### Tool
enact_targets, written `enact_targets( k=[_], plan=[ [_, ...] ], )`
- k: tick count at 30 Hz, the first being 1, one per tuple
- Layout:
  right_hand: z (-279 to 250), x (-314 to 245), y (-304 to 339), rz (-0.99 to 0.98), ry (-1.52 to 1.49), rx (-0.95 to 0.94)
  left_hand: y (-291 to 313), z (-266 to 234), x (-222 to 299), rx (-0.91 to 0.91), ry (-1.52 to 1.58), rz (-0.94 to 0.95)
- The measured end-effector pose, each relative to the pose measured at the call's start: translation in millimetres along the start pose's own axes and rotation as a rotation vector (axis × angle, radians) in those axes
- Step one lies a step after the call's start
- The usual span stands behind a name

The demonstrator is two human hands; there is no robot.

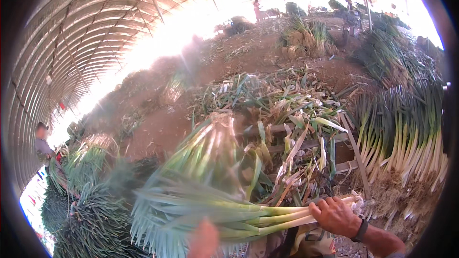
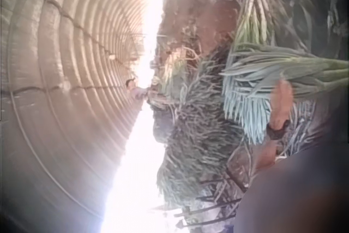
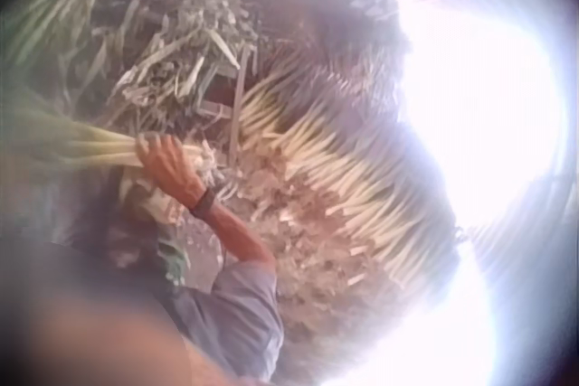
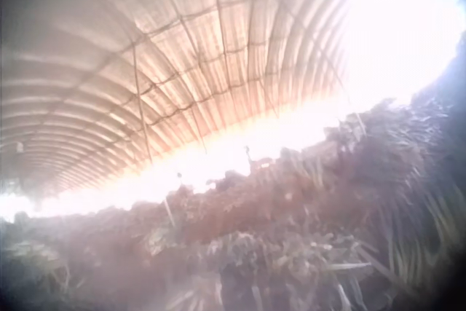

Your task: Cleaning and trimming leeks in an agricultural setting using hands and a trimming tool.

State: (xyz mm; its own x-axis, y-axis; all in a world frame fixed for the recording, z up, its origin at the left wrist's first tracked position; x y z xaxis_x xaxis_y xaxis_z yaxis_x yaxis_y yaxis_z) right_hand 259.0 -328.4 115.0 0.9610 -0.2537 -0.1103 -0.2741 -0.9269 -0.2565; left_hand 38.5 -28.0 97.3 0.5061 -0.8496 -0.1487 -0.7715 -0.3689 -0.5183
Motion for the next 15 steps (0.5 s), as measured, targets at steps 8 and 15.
enact_targets(
  k=[8, 15],
  plan=[
    [-2.4, 28.0, -8.8, 0.07, -0.351, -0.169, 103.6, -33.5, -199.0, -0.351, -0.993, -0.397],
    [7.4, 34.8, -17.2, 0.062, -0.421, -0.163, 174.6, 44.6, -24.4, -1.022, 1.227, -0.536]
  ],
)
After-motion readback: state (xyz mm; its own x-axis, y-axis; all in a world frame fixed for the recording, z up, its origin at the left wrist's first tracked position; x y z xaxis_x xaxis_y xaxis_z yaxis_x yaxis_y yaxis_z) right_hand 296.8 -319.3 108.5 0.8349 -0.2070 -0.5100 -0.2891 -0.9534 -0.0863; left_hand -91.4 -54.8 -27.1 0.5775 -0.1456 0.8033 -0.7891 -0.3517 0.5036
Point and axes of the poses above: each hand's wrist, its own y-axis away from the middle knuckle, its own z-axis out of the palm, x = y × z, the point moved 6 cm from there along -y, towards the middle knuckle, and after that the axes turned 15 degrees about -y, right-handed, at the moved point
